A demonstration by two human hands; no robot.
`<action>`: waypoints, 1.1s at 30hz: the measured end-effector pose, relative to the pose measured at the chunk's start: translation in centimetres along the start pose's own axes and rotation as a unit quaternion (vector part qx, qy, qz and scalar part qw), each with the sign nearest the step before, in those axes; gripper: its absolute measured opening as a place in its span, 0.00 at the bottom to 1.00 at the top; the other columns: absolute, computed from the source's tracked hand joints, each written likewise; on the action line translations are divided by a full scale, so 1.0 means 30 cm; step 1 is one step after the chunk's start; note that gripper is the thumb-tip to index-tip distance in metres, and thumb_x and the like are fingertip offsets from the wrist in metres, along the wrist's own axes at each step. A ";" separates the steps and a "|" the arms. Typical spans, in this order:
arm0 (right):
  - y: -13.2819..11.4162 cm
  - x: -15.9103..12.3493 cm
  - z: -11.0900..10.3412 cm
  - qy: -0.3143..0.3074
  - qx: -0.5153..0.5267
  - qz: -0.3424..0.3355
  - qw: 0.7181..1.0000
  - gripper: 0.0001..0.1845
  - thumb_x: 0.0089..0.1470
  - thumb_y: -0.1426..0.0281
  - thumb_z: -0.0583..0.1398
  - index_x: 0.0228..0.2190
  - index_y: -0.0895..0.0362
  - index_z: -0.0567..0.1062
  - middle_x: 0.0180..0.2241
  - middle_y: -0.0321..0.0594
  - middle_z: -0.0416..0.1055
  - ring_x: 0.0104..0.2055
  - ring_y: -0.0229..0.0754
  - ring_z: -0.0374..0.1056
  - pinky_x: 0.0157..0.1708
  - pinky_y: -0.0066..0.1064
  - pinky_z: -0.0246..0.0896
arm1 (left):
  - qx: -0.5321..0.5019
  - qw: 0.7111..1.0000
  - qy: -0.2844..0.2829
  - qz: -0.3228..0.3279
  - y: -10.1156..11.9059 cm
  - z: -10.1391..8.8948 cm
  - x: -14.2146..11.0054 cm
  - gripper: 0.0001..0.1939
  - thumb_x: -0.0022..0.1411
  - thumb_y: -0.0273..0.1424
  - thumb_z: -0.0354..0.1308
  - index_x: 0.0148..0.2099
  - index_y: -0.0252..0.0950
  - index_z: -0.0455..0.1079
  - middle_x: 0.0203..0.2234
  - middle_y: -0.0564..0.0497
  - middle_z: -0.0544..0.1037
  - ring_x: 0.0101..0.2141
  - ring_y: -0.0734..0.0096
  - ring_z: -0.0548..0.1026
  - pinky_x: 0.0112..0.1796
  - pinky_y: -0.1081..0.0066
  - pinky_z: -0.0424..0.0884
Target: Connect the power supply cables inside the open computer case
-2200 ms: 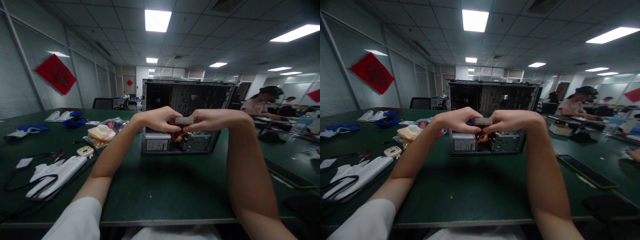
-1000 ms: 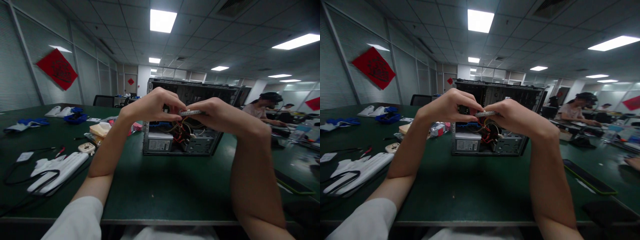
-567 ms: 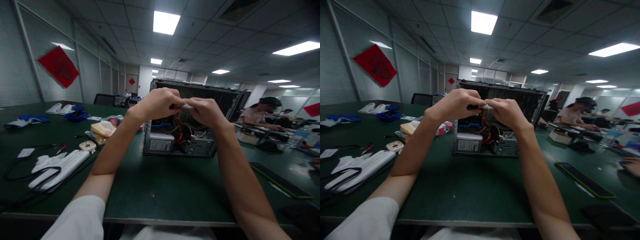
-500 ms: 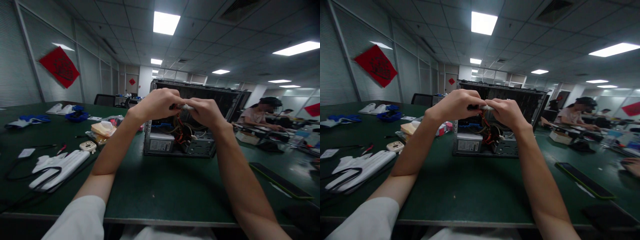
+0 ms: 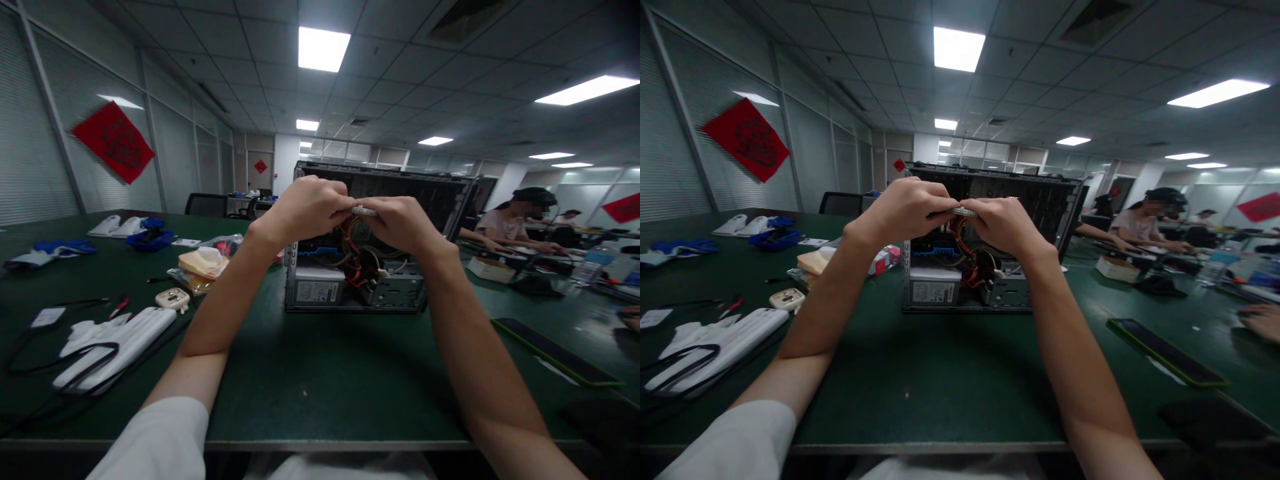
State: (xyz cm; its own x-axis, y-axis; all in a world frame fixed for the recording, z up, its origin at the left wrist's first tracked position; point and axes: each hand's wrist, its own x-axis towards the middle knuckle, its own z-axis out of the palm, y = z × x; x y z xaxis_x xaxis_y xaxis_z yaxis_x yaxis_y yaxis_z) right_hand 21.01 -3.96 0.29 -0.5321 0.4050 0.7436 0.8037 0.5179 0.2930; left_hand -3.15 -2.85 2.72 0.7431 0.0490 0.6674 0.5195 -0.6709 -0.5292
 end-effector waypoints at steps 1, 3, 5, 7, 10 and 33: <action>-0.003 0.003 -0.001 0.000 0.034 0.014 0.999 0.17 0.68 0.67 0.55 0.48 0.56 0.83 0.40 0.45 0.84 0.38 0.47 0.79 0.38 0.33 0.66 | 0.009 1.000 0.016 -0.002 -0.003 0.006 0.000 0.15 0.73 0.36 0.54 0.48 0.40 0.83 0.40 0.47 0.85 0.38 0.65 0.81 0.40 0.65 0.70; -0.004 0.009 0.004 0.019 0.126 0.047 0.991 0.17 0.67 0.62 0.58 0.47 0.57 0.82 0.36 0.43 0.82 0.35 0.44 0.76 0.37 0.32 0.66 | 0.018 0.999 0.050 -0.010 -0.009 0.018 0.000 0.15 0.73 0.38 0.55 0.45 0.42 0.83 0.37 0.48 0.85 0.37 0.65 0.80 0.40 0.64 0.69; 0.000 0.016 0.017 0.033 0.252 0.080 0.964 0.19 0.65 0.58 0.61 0.49 0.57 0.80 0.41 0.43 0.82 0.39 0.45 0.75 0.40 0.33 0.68 | 0.019 0.997 0.071 -0.024 -0.016 0.030 0.000 0.15 0.72 0.38 0.55 0.42 0.42 0.83 0.35 0.48 0.84 0.36 0.65 0.80 0.39 0.64 0.68; 0.007 0.020 0.039 0.006 0.382 0.110 0.918 0.22 0.61 0.55 0.64 0.50 0.56 0.78 0.46 0.44 0.81 0.44 0.46 0.75 0.43 0.35 0.71 | 0.017 0.996 0.075 -0.047 -0.023 0.040 -0.002 0.14 0.70 0.39 0.56 0.41 0.42 0.83 0.34 0.48 0.84 0.35 0.64 0.79 0.37 0.64 0.67; 0.008 0.022 0.080 -0.075 0.515 0.155 0.840 0.24 0.58 0.54 0.67 0.50 0.56 0.76 0.46 0.44 0.79 0.45 0.47 0.76 0.43 0.37 0.74 | 0.015 0.994 0.070 -0.085 -0.034 0.048 -0.006 0.16 0.69 0.41 0.56 0.38 0.39 0.83 0.34 0.46 0.84 0.34 0.64 0.78 0.34 0.65 0.64; -0.138 0.103 0.311 -0.208 0.042 0.227 0.951 0.22 0.67 0.59 0.58 0.45 0.64 0.85 0.44 0.61 0.82 0.46 0.56 0.79 0.42 0.35 0.67 | -0.063 0.972 -0.008 -0.226 -0.199 -0.056 -0.099 0.23 0.69 0.44 0.57 0.26 0.36 0.77 0.16 0.48 0.69 0.28 0.65 0.68 0.36 0.64 0.62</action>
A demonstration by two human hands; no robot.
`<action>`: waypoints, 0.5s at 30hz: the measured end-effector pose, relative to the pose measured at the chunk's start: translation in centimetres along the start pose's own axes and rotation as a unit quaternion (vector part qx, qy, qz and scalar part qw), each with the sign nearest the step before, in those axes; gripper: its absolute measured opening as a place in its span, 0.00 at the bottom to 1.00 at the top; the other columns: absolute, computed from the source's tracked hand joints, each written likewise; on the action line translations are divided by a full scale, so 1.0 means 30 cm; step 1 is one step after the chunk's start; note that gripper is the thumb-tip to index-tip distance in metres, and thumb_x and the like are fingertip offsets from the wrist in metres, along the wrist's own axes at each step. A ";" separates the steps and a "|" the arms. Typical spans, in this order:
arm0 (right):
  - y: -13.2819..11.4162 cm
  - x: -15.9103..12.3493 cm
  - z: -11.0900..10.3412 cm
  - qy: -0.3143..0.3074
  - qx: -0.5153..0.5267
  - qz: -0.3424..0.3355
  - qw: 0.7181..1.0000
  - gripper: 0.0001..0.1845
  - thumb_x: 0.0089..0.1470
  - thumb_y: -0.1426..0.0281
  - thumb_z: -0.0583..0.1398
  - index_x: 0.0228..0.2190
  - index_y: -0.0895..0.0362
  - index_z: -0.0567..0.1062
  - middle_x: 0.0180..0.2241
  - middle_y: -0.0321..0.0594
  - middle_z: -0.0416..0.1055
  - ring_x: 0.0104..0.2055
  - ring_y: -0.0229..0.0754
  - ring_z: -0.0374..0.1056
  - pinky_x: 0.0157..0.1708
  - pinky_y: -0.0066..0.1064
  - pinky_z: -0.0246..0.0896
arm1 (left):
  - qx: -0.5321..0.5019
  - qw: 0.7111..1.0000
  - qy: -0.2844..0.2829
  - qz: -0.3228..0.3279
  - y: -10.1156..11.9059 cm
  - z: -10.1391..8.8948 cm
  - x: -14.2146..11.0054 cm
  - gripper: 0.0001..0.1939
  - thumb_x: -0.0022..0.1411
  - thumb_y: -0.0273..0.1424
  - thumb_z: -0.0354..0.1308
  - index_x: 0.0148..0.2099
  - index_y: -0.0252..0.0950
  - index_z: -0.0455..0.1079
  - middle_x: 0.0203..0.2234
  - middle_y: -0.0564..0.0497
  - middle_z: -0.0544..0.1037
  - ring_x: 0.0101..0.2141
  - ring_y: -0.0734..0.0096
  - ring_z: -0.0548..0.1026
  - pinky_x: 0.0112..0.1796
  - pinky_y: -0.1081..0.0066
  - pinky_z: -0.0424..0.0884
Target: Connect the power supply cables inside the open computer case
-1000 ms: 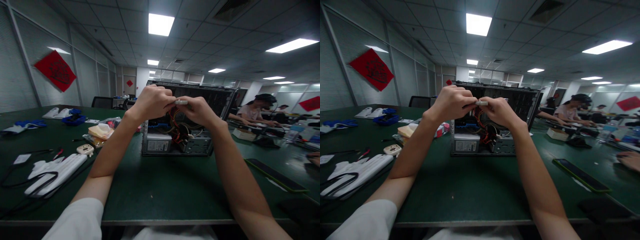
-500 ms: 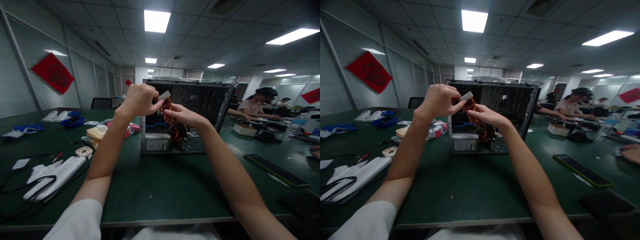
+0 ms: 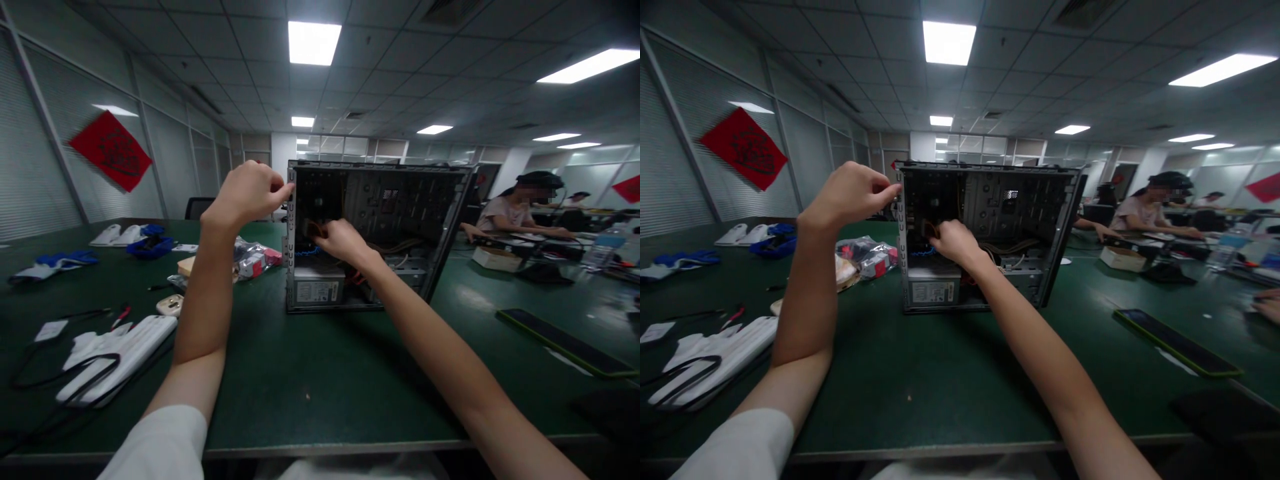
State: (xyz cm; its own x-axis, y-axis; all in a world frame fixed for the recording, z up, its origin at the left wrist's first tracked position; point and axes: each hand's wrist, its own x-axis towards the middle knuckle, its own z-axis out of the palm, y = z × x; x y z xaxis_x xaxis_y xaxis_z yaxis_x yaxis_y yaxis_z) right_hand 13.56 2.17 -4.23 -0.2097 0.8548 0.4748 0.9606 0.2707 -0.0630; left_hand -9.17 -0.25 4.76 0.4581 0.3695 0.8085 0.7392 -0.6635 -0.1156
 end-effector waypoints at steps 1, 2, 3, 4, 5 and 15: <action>-0.007 0.010 0.008 0.000 -0.003 0.007 1.000 0.23 0.68 0.59 0.57 0.46 0.64 0.84 0.45 0.63 0.82 0.47 0.58 0.79 0.44 0.37 0.68 | 0.003 1.000 -0.013 -0.008 -0.007 -0.001 -0.001 0.24 0.69 0.45 0.56 0.26 0.35 0.77 0.16 0.47 0.69 0.27 0.66 0.67 0.35 0.63 0.62; -0.012 0.022 0.015 -0.002 -0.006 0.012 1.000 0.24 0.68 0.59 0.57 0.47 0.64 0.84 0.46 0.64 0.82 0.48 0.60 0.79 0.44 0.38 0.69 | 0.009 0.999 -0.029 -0.020 -0.010 -0.003 -0.001 0.24 0.69 0.45 0.56 0.26 0.35 0.77 0.17 0.48 0.69 0.26 0.67 0.65 0.34 0.63 0.60; -0.015 0.033 0.021 -0.005 -0.008 0.014 1.000 0.24 0.68 0.59 0.56 0.47 0.65 0.84 0.46 0.64 0.82 0.48 0.61 0.79 0.45 0.39 0.70 | 0.016 0.998 -0.044 -0.033 -0.010 -0.006 -0.002 0.25 0.69 0.45 0.55 0.26 0.34 0.77 0.17 0.48 0.70 0.25 0.69 0.63 0.33 0.63 0.59; -0.016 0.045 0.025 -0.008 -0.008 0.016 1.000 0.25 0.68 0.60 0.56 0.48 0.64 0.84 0.46 0.64 0.82 0.49 0.61 0.79 0.45 0.40 0.70 | 0.023 0.997 -0.057 -0.043 -0.007 -0.009 -0.003 0.25 0.70 0.45 0.54 0.27 0.34 0.77 0.18 0.48 0.70 0.24 0.70 0.60 0.32 0.63 0.57; -0.016 0.055 0.028 -0.009 -0.008 0.017 1.000 0.25 0.69 0.60 0.55 0.49 0.64 0.84 0.47 0.64 0.81 0.49 0.61 0.79 0.46 0.40 0.71 | 0.028 0.996 -0.066 -0.050 -0.004 -0.013 -0.004 0.25 0.70 0.45 0.54 0.27 0.34 0.77 0.19 0.48 0.71 0.24 0.71 0.59 0.32 0.63 0.55; -0.013 0.086 0.036 -0.016 -0.015 0.027 0.999 0.25 0.69 0.60 0.56 0.55 0.63 0.81 0.53 0.64 0.79 0.54 0.59 0.78 0.50 0.38 0.71 | 0.033 0.997 -0.057 -0.033 0.010 -0.005 -0.001 0.24 0.70 0.44 0.54 0.31 0.34 0.81 0.21 0.48 0.75 0.26 0.70 0.62 0.32 0.65 0.54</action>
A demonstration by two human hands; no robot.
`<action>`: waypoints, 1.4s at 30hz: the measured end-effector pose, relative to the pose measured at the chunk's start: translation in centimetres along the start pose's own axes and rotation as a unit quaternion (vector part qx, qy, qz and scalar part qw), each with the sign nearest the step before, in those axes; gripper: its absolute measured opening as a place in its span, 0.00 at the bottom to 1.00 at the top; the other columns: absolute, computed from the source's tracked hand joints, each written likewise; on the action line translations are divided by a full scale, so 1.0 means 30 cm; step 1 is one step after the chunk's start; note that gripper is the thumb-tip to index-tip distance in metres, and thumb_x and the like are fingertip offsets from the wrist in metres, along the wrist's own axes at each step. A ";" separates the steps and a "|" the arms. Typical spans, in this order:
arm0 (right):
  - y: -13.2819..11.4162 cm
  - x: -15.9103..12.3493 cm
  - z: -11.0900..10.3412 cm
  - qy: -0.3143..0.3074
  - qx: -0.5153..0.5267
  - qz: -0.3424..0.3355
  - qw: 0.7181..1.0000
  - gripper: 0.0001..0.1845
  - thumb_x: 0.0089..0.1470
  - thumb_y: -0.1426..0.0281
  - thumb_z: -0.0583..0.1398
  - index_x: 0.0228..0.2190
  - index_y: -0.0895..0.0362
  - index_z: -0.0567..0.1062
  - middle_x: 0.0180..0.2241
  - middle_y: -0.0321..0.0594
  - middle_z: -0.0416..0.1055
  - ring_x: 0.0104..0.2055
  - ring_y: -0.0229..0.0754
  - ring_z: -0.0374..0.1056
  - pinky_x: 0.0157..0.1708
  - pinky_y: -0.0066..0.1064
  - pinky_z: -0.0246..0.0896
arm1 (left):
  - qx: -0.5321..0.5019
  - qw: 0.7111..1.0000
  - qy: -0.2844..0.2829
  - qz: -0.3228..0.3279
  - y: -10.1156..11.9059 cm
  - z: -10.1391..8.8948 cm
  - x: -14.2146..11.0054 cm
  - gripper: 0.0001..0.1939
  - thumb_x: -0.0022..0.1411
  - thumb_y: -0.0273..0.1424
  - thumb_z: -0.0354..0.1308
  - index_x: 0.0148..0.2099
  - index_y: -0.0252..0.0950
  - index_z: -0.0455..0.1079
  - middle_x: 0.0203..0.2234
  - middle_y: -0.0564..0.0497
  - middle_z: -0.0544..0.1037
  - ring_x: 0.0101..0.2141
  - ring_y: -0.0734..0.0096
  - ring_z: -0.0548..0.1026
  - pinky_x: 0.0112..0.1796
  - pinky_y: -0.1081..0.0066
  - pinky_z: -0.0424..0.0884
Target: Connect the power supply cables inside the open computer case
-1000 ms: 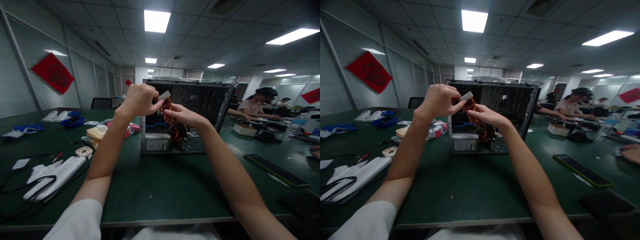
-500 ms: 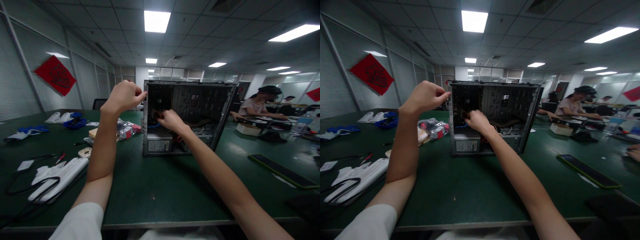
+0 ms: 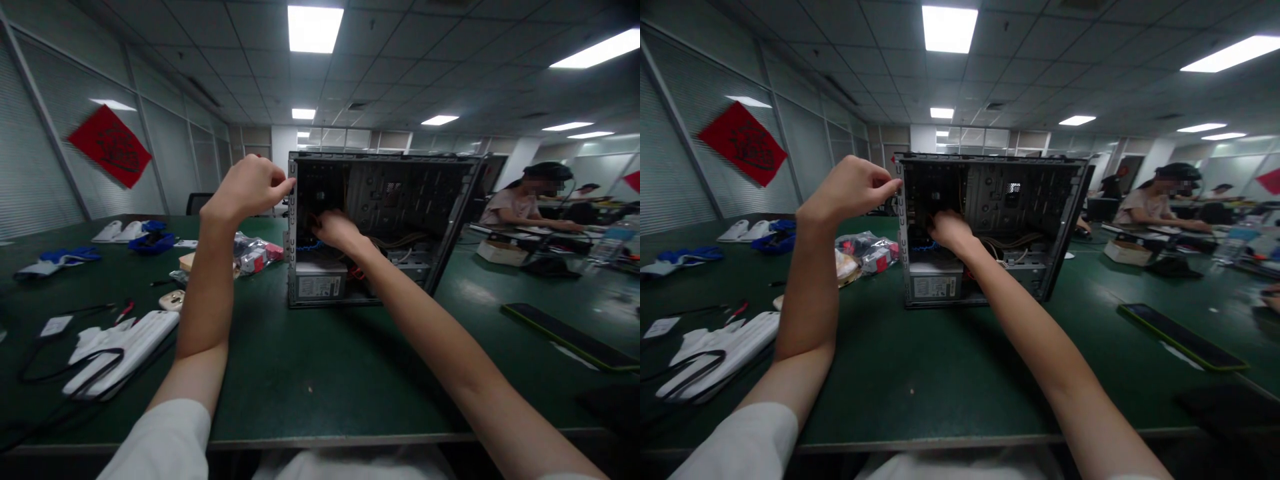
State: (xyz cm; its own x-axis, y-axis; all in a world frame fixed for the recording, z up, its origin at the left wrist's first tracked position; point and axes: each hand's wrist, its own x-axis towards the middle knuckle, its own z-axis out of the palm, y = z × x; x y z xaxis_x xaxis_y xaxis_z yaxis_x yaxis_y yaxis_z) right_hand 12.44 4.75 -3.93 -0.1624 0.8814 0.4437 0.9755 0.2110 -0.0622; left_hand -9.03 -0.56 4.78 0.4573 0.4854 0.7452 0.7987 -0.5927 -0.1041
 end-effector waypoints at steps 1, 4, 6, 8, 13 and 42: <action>0.000 0.000 -0.001 -0.001 0.000 -0.002 1.000 0.25 0.69 0.60 0.56 0.55 0.63 0.81 0.53 0.63 0.80 0.55 0.59 0.77 0.50 0.37 0.71 | 0.001 1.000 -0.001 0.001 0.001 0.000 0.000 0.23 0.70 0.43 0.54 0.31 0.34 0.81 0.20 0.48 0.74 0.26 0.70 0.63 0.33 0.66 0.55; -0.001 -0.003 -0.006 -0.003 -0.001 -0.009 1.000 0.25 0.70 0.60 0.55 0.54 0.63 0.82 0.51 0.62 0.81 0.54 0.58 0.78 0.51 0.37 0.70 | -0.007 1.000 0.002 0.006 0.000 0.000 0.001 0.22 0.70 0.41 0.55 0.31 0.32 0.81 0.19 0.48 0.72 0.26 0.70 0.64 0.34 0.66 0.57; -0.002 -0.005 -0.008 -0.002 -0.002 -0.013 1.000 0.24 0.70 0.60 0.55 0.53 0.63 0.82 0.51 0.63 0.81 0.53 0.59 0.78 0.51 0.38 0.70 | -0.016 1.000 0.002 0.012 -0.005 0.002 0.000 0.22 0.70 0.40 0.56 0.30 0.32 0.80 0.18 0.48 0.71 0.25 0.71 0.63 0.34 0.66 0.58; -0.003 -0.007 -0.009 -0.002 -0.004 -0.014 1.000 0.24 0.69 0.61 0.55 0.53 0.64 0.82 0.50 0.64 0.81 0.53 0.59 0.78 0.50 0.39 0.70 | -0.024 0.999 0.004 0.021 -0.012 0.005 0.000 0.22 0.70 0.40 0.56 0.28 0.32 0.79 0.17 0.49 0.70 0.24 0.72 0.61 0.33 0.65 0.59; -0.002 -0.007 -0.010 -0.006 -0.005 -0.018 1.000 0.25 0.70 0.61 0.54 0.53 0.64 0.83 0.50 0.63 0.81 0.52 0.58 0.79 0.50 0.37 0.71 | -0.044 0.997 0.025 0.055 -0.021 0.009 0.001 0.24 0.69 0.43 0.56 0.26 0.34 0.78 0.16 0.49 0.68 0.24 0.71 0.61 0.33 0.65 0.60; -0.040 0.026 0.009 0.020 -0.045 -0.011 0.999 0.22 0.71 0.64 0.54 0.55 0.62 0.80 0.53 0.62 0.79 0.56 0.59 0.78 0.51 0.39 0.73 | -0.023 0.999 0.000 0.032 0.001 -0.002 0.003 0.24 0.71 0.39 0.55 0.22 0.34 0.68 0.17 0.54 0.59 0.24 0.74 0.56 0.31 0.65 0.51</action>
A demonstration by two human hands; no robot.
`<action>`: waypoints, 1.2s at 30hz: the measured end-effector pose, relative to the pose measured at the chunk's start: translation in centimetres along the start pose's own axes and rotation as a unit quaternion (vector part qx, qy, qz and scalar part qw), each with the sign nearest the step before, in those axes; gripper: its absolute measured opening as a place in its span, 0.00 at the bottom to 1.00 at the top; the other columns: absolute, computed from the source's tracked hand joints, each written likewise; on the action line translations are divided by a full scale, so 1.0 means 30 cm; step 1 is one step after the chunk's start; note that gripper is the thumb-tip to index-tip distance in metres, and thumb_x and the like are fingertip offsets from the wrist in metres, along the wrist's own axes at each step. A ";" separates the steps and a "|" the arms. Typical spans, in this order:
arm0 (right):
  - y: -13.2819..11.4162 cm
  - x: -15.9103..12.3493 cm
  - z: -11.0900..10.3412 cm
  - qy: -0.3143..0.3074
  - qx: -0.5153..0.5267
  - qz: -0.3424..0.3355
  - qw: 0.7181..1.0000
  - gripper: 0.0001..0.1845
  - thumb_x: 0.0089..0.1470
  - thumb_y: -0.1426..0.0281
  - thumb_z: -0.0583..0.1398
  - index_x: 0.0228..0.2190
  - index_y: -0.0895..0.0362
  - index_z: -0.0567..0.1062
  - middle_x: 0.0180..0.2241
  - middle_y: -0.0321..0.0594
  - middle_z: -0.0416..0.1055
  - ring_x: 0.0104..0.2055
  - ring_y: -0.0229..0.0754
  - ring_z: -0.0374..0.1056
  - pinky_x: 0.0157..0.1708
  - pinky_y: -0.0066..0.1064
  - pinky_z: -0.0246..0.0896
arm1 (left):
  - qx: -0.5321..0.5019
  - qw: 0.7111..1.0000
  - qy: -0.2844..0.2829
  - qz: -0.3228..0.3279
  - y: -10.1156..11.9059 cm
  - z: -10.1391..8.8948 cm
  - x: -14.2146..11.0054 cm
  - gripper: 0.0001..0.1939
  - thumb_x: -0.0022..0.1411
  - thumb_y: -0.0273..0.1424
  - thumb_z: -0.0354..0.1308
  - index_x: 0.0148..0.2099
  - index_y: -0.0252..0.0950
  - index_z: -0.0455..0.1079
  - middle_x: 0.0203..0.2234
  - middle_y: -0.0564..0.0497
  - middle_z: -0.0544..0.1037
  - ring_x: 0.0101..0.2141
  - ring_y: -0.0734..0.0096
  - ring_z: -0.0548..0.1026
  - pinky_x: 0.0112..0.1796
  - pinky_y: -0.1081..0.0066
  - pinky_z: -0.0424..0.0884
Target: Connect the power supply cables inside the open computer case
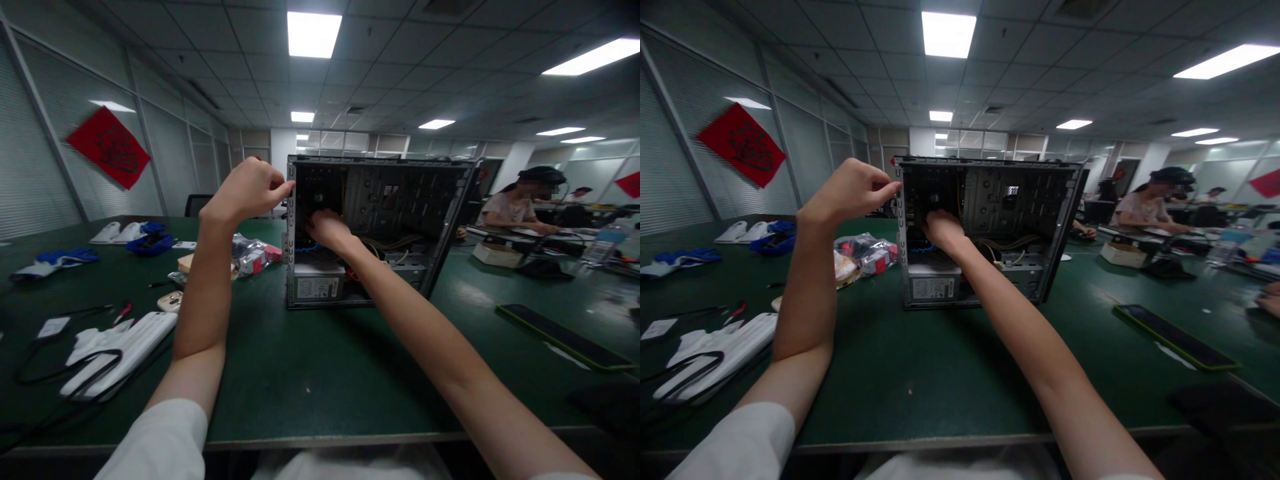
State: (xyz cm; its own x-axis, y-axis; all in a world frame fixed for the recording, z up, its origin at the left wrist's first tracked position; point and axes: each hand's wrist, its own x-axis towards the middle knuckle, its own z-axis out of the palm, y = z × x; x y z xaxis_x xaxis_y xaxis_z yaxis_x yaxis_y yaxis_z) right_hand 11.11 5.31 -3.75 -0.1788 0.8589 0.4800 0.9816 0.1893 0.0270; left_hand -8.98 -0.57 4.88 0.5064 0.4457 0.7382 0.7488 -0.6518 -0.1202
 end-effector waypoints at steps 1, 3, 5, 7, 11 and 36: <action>0.000 -0.001 -0.001 0.002 0.000 0.000 1.000 0.22 0.71 0.64 0.54 0.55 0.62 0.80 0.53 0.62 0.79 0.55 0.59 0.78 0.51 0.39 0.73 | 0.000 1.000 0.000 0.002 0.001 0.000 0.000 0.24 0.71 0.39 0.55 0.22 0.34 0.68 0.17 0.54 0.59 0.24 0.74 0.56 0.32 0.65 0.52; 0.001 -0.003 -0.003 0.007 -0.002 -0.002 1.000 0.22 0.71 0.64 0.54 0.54 0.62 0.81 0.53 0.62 0.80 0.54 0.59 0.78 0.51 0.39 0.73 | 0.002 1.000 -0.004 0.005 0.001 -0.001 0.000 0.24 0.71 0.39 0.54 0.23 0.33 0.69 0.17 0.54 0.58 0.24 0.76 0.55 0.32 0.66 0.52; 0.001 -0.003 -0.005 0.012 -0.004 -0.004 1.000 0.23 0.71 0.63 0.54 0.54 0.62 0.81 0.52 0.62 0.80 0.54 0.60 0.79 0.50 0.39 0.73 | 0.005 1.000 -0.009 0.007 -0.003 -0.004 0.000 0.25 0.71 0.39 0.54 0.23 0.32 0.69 0.18 0.55 0.57 0.24 0.77 0.55 0.33 0.67 0.53; 0.001 -0.002 -0.006 0.016 -0.007 -0.005 1.000 0.23 0.71 0.62 0.54 0.54 0.63 0.82 0.52 0.62 0.80 0.54 0.61 0.79 0.50 0.40 0.74 | -0.003 1.000 -0.011 0.013 -0.009 -0.007 0.000 0.25 0.71 0.39 0.54 0.22 0.32 0.68 0.18 0.56 0.56 0.24 0.77 0.55 0.32 0.68 0.53; -0.003 0.000 -0.006 0.020 -0.013 -0.007 1.000 0.23 0.70 0.63 0.54 0.52 0.63 0.82 0.51 0.63 0.80 0.53 0.61 0.79 0.49 0.41 0.74 | -0.021 0.999 -0.014 0.021 -0.019 -0.011 -0.002 0.24 0.70 0.40 0.54 0.23 0.33 0.68 0.17 0.56 0.55 0.24 0.76 0.56 0.31 0.68 0.52; 0.019 -0.121 -0.227 0.162 0.088 -0.088 0.979 0.16 0.63 0.67 0.58 0.45 0.57 0.84 0.41 0.48 0.84 0.43 0.51 0.79 0.38 0.31 0.61 | -0.172 0.960 -0.111 0.193 0.139 0.027 0.001 0.12 0.69 0.32 0.58 0.37 0.33 0.81 0.34 0.47 0.84 0.34 0.72 0.79 0.36 0.72 0.71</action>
State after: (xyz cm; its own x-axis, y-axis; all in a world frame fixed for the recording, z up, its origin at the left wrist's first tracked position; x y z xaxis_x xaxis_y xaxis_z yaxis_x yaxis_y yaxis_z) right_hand 12.77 -0.95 0.49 -0.2860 0.6144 0.7354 0.9052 0.4250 -0.0030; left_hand -5.49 -2.77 3.87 0.8253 0.2244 0.5181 0.3203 -0.9418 -0.1023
